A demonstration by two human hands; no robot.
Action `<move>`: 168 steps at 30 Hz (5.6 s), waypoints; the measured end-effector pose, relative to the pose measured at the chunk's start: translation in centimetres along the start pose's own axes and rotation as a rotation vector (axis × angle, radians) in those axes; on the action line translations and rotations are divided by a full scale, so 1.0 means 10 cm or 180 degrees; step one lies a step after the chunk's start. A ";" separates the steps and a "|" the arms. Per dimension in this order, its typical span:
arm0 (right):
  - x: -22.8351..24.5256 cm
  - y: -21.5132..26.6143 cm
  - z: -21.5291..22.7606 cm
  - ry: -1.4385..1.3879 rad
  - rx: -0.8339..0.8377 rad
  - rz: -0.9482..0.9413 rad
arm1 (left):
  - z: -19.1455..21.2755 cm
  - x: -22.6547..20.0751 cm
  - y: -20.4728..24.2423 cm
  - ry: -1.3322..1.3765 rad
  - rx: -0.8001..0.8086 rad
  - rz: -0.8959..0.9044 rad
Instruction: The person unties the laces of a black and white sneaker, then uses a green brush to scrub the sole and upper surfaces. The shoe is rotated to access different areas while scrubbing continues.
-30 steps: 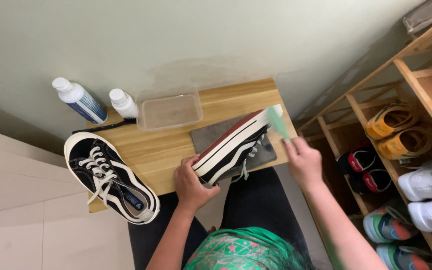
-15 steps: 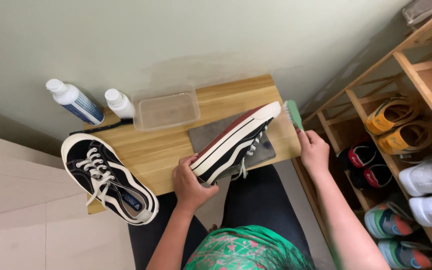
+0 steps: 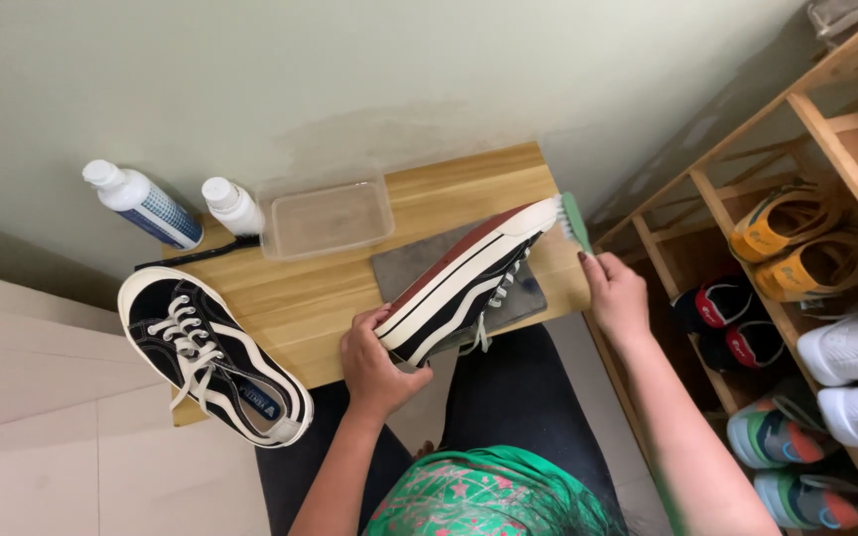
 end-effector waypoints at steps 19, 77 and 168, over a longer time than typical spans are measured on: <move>-0.01 -0.16 0.03 -0.0091 -0.0017 0.0017 | -0.04 0.03 0.00 -0.0063 0.0106 0.0118; 0.27 0.06 -0.04 -0.0343 -0.0102 0.0451 | -0.05 0.07 -0.01 0.0072 -0.0031 -0.0003; 0.35 0.14 0.03 -0.1255 -0.0422 0.0082 | 0.06 0.30 0.17 0.1337 0.0672 0.1872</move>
Point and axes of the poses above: each hand's wrist, its own y-axis away from the middle knuckle, its own z-axis out of the back of the hand, x = y × z, the point moved 9 cm from there along -y, towards the middle knuckle, and after that the axes turned 5 degrees about x, right-handed, at the moved point
